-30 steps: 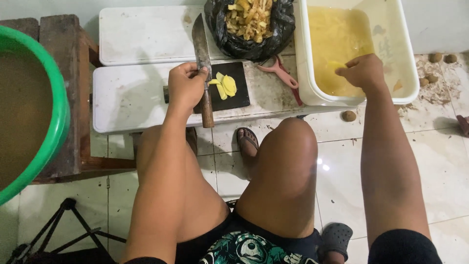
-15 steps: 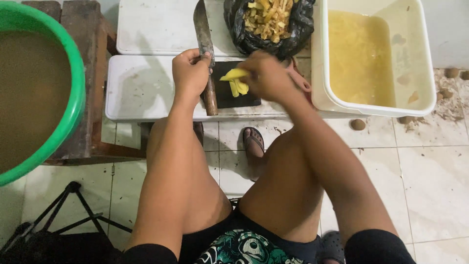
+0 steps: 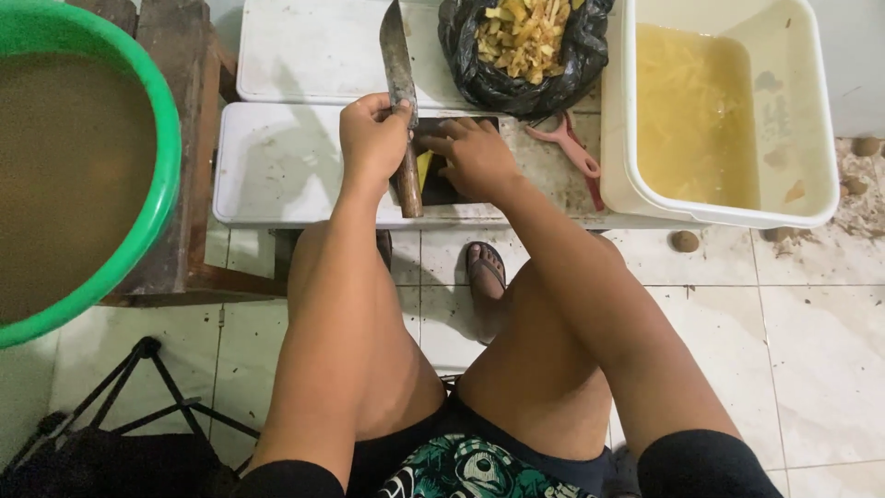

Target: Slicing peeled potatoes into thin julienne strips using a kitchen knife on a small cutting board.

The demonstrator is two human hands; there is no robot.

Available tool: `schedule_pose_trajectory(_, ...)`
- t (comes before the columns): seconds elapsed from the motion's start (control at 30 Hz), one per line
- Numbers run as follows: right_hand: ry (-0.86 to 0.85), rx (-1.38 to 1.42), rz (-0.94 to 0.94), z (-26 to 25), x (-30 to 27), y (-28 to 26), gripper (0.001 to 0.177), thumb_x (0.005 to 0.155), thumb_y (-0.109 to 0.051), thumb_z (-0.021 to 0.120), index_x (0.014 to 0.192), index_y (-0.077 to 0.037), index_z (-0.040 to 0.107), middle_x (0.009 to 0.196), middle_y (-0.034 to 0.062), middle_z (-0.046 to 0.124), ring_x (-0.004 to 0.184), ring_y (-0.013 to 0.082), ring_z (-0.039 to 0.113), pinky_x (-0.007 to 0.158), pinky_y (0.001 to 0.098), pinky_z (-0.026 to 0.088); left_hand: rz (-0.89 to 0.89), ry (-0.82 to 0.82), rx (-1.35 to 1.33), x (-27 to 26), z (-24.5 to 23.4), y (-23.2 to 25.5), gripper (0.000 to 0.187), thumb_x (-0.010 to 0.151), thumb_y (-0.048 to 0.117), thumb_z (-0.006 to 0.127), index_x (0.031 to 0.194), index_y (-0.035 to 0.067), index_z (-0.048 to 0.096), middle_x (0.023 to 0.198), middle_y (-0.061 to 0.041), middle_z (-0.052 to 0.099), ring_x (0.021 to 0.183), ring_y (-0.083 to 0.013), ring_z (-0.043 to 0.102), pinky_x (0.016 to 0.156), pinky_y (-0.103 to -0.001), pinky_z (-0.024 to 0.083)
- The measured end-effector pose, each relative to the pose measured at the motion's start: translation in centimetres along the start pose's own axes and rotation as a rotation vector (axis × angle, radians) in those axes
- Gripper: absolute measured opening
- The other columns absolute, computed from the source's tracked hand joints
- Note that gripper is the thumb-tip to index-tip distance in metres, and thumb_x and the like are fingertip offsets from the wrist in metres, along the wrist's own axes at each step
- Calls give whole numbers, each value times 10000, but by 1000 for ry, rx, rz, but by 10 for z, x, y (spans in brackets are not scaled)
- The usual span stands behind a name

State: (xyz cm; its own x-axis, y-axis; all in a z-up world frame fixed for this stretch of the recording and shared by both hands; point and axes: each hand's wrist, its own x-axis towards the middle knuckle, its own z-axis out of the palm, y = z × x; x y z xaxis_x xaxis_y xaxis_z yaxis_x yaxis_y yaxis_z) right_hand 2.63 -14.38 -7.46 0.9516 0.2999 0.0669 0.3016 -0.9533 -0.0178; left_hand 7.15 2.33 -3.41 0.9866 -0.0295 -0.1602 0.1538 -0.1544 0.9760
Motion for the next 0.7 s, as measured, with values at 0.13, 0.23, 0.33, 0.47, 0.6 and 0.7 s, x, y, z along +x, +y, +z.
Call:
schedule_pose_trajectory(0.13, -70, 71, 89, 4, -10, -1, 467, 896, -216, 793, 1349, -254, 686, 1343, 87, 638, 1267, 334, 597, 965, 521, 500, -6, -12, -4, -9, 2, 5, 221, 964, 162, 656, 1082, 2, 755, 847, -88, 747, 751, -184, 780, 668, -298, 618)
schedule_pose_trajectory(0.23, -46, 115, 67, 12, -11, 4, 431, 902, -102, 767, 1316, -206, 709, 1343, 105, 651, 1269, 362, 609, 922, 520, 549, -17, -13, 0, -10, 2, 5, 233, 954, 162, 673, 1093, -8, 750, 851, -97, 742, 762, -184, 774, 685, -300, 619)
schedule_pose_trajectory(0.33, 0, 205, 38, 19, -8, 17, 380, 878, -45, 772, 1241, -155, 752, 1289, 158, 677, 1222, 427, 634, 877, 539, 586, -23, 0, -2, -12, -4, 8, 218, 957, 168, 670, 1085, 18, 762, 849, -77, 752, 764, -179, 783, 681, -299, 629)
schedule_pose_trajectory(0.47, 168, 152, 40, 22, -4, 31, 233, 915, -100, 766, 1137, -163, 802, 1186, 116, 720, 1144, 383, 682, 832, 467, 612, -17, 7, 2, -7, -5, 5, 215, 951, 160, 669, 1086, 19, 758, 846, -67, 744, 761, -162, 769, 682, -285, 611)
schedule_pose_trajectory(0.6, 264, 202, 127, 21, 1, 42, 216, 916, -174, 777, 1131, -179, 799, 1189, 94, 701, 1152, 365, 678, 901, 468, 583, -28, 2, 16, -7, -3, 2, 219, 947, 175, 683, 1089, 28, 761, 854, -72, 748, 792, -178, 777, 704, -297, 612)
schedule_pose_trajectory(0.7, 401, 572, 224, 12, -1, 32, 172, 1003, -203, 715, 1155, -140, 766, 1142, 99, 705, 1118, 354, 700, 917, 424, 576, -18, 4, 28, -1, 1, -2, 230, 952, 200, 706, 1104, 38, 766, 862, -62, 740, 811, -159, 747, 687, -306, 582)
